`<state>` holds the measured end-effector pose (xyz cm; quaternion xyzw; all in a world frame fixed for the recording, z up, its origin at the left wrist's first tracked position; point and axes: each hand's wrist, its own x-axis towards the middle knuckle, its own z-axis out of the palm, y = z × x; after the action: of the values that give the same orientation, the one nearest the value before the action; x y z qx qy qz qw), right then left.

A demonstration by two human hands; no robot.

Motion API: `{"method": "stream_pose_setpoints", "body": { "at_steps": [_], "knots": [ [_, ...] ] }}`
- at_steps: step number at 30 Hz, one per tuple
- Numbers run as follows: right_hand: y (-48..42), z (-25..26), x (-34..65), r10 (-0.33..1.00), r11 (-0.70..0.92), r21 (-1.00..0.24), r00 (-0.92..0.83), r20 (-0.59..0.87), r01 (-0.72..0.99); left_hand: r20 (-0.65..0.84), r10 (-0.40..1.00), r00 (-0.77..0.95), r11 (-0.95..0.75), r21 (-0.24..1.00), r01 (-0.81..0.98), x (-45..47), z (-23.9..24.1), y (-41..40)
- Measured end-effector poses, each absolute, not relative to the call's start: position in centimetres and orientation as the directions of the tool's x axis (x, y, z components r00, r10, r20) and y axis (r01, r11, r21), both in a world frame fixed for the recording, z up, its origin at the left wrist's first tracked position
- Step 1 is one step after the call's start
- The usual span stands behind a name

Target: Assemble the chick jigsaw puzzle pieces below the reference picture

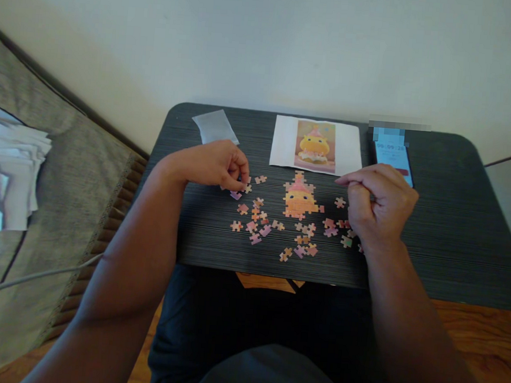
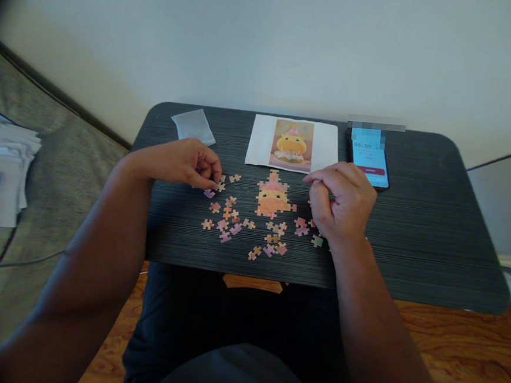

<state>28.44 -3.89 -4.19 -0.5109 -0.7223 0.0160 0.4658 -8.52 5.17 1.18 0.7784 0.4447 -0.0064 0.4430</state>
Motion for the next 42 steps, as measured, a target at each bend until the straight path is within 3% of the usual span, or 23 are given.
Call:
{"method": "stream_pose_setpoints", "body": {
  "at_steps": [7, 15, 30, 42],
  "knots": [
    [-3.8, -4.4, 28.4, 0.730, 0.490, -0.488, -0.033, 0.683, 0.723, -0.249, 0.807, 0.535, -0.252, 0.675, 0.693, -9.8, 1.2, 5.9],
    [-3.7, -4.4, 28.5, 0.718, 0.515, -0.489, -0.042, 0.695, 0.704, -0.322, 0.726, 0.608, -0.287, 0.662, 0.693, -9.3, 0.9, 5.9],
    [-3.8, -4.0, 28.4, 0.690, 0.525, -0.478, -0.023, 0.723, 0.704, -0.307, 0.748, 0.588, -0.281, 0.656, 0.700, -10.0, 0.6, 6.1],
    [-3.6, -4.1, 28.3, 0.692, 0.531, -0.486, -0.025, 0.721, 0.694, -0.388, 0.697, 0.603, -0.293, 0.613, 0.733, -9.7, 0.6, 6.1]
  ]
}}
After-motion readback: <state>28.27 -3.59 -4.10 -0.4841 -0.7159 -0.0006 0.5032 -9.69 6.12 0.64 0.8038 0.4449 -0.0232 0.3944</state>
